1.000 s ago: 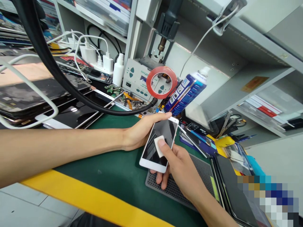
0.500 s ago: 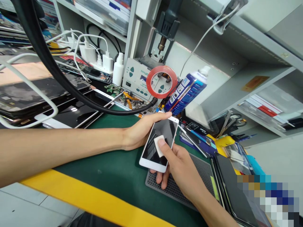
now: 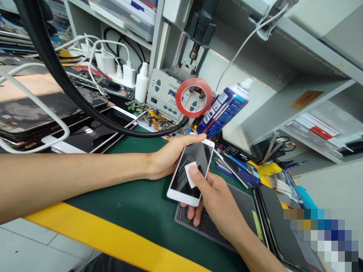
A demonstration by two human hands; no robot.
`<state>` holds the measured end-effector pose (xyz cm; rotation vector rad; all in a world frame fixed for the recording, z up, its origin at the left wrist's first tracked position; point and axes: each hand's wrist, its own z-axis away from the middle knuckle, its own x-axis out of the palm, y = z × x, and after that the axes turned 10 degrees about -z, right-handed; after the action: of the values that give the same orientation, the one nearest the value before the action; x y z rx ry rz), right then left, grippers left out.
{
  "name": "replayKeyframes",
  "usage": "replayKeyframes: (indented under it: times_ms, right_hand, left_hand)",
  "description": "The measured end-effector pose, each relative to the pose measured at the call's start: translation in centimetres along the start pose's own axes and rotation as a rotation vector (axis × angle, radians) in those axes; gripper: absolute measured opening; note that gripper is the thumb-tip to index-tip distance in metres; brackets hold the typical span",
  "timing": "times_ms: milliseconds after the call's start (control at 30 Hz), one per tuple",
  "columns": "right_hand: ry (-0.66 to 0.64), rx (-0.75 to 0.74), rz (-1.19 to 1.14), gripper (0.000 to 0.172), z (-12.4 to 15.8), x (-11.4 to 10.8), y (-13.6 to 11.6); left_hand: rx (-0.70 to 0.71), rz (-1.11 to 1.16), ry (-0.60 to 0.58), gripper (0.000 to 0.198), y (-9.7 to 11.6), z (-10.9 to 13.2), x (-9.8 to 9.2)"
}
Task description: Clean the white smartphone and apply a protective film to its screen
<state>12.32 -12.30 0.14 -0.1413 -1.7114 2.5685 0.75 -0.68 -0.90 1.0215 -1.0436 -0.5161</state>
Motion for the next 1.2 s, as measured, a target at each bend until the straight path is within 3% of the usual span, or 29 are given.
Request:
replayKeyframes:
  times_ms: [1200]
  right_hand:
    - [0.007, 0.006, 0.055, 0.051, 0.25, 0.24, -0.47]
  left_hand:
    - [-0.032, -0.020, -0.042, 0.054, 0.21, 0.30, 0.07]
